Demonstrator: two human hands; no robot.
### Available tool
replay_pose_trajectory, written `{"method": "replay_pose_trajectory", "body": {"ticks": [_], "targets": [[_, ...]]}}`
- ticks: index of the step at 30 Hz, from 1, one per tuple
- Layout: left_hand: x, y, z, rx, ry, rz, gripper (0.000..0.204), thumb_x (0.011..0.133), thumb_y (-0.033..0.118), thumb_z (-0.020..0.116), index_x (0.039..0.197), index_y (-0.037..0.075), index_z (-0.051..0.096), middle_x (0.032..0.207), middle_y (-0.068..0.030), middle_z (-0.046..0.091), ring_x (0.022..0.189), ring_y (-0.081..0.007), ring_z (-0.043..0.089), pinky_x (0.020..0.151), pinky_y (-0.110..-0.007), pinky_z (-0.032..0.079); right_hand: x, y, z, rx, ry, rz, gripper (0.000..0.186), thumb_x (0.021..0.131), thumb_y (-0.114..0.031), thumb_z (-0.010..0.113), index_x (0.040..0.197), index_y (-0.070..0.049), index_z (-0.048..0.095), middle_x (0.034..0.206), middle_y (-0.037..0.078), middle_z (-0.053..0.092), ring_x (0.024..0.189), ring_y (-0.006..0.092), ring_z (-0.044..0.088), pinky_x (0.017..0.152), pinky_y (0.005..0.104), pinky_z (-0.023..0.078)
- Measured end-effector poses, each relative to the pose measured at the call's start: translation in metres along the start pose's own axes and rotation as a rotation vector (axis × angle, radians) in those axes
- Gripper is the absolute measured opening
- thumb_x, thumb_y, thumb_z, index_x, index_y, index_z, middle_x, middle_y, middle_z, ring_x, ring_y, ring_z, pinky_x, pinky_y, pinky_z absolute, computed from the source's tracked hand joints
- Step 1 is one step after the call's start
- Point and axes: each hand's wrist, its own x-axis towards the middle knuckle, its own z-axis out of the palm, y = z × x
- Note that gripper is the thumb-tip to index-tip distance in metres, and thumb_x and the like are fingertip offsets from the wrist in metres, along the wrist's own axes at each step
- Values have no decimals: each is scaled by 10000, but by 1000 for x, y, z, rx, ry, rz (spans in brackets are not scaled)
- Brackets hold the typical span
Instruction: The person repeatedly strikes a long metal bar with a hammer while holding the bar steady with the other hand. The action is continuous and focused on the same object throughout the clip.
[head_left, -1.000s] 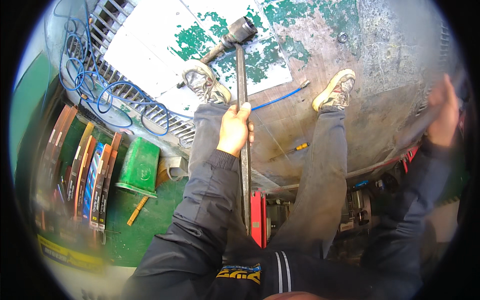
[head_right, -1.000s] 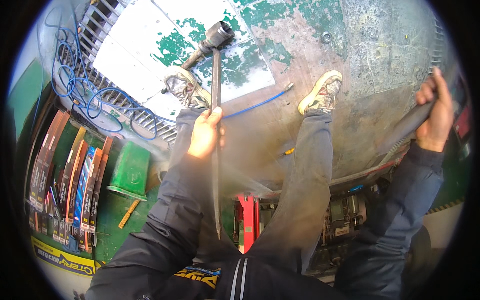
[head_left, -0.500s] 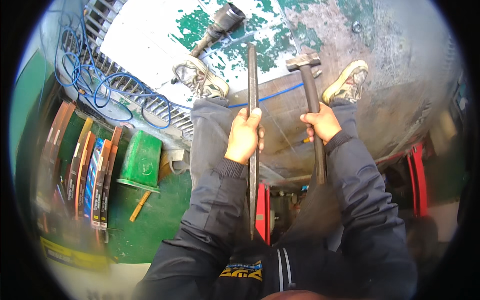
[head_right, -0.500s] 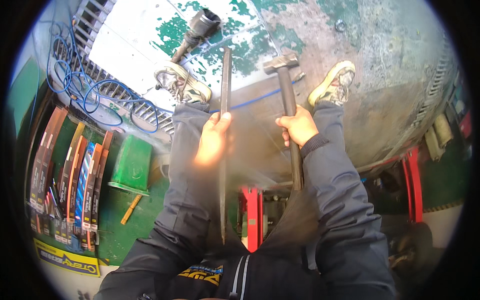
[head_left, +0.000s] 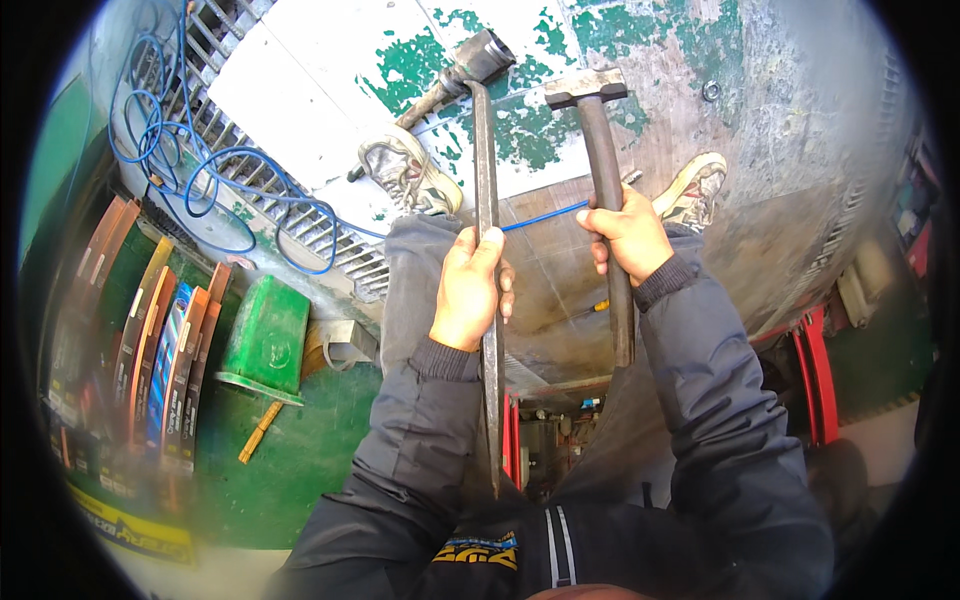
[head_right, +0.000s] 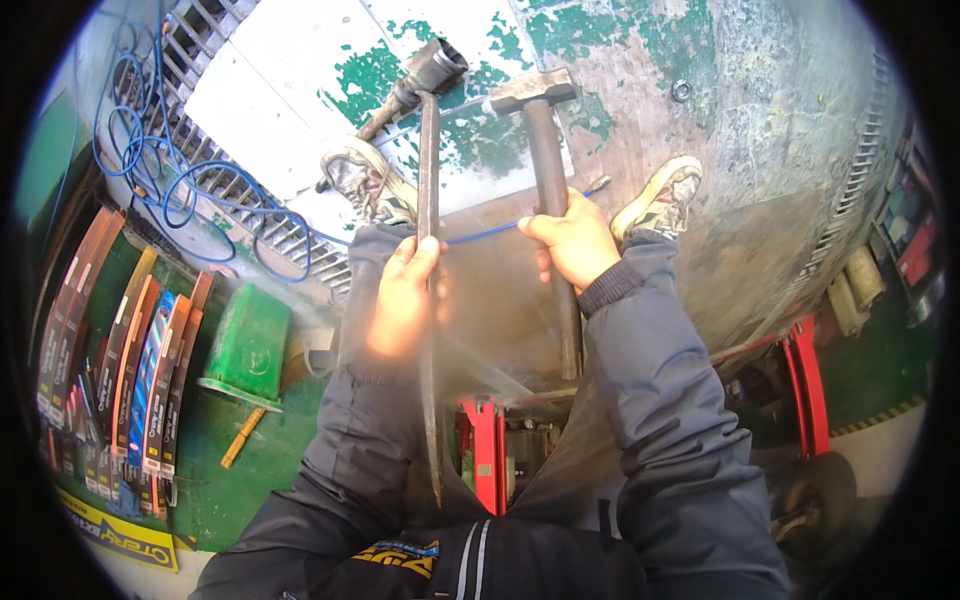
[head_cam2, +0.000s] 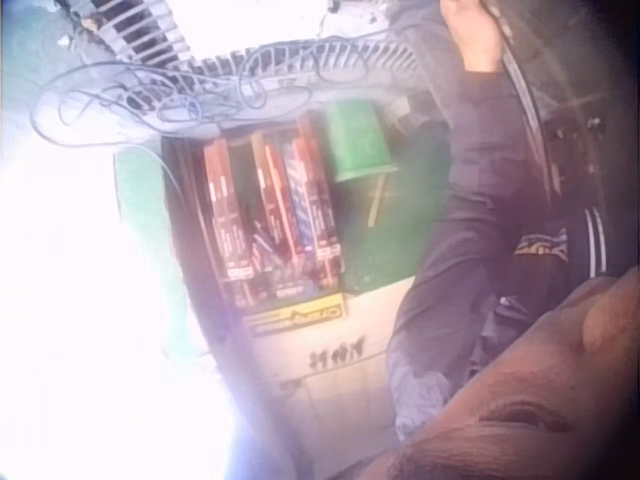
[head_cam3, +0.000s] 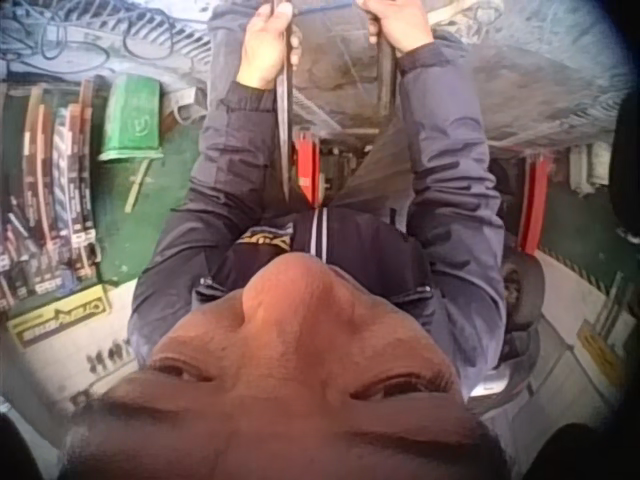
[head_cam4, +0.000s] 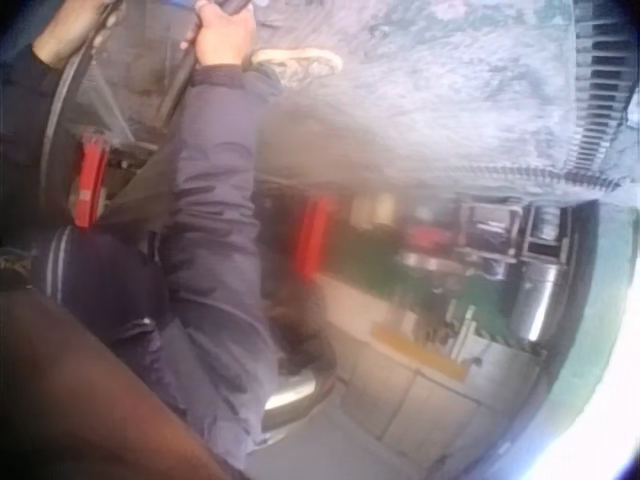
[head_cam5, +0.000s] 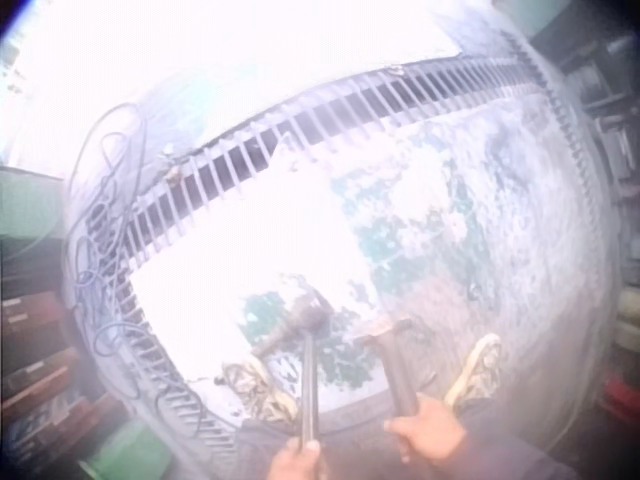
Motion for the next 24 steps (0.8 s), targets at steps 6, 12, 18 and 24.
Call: {"method": "replay_pose_trajectory", "body": {"ticks": [6,12,18,24], "targets": [[1,8,-10,-63,7,-8,231,1109,332,524,1100,103,489,650,-15,534,421,-132,503,381,-292,388,0,-23,29,-65,22,-7,291,898,-105,743,1116,-10,576,809,62,614,517,143,564,436,337,495],[8,2,-8,0,39,75,234,1111,315,530,1100,83,504,646,-17,536,422,-126,496,380,-286,388,17,-18,54,-121,12,-11,274,911,-88,731,1095,-23,537,765,37,582,506,122,559,421,319,492],[14,0,-12,-36,43,75,244,1109,316,536,1092,75,507,643,-19,537,413,-126,491,377,-286,388,20,-17,75,-94,-105,-7,291,921,-60,718,1127,0,522,774,43,583,503,119,555,410,319,489],[16,-1,-7,-44,62,25,253,1106,328,537,1105,77,501,644,-18,538,407,-133,490,373,-292,387,34,-7,47,-77,-186,-74,246,926,-91,736,1079,-13,560,721,24,572,480,105,539,392,299,474]]}}
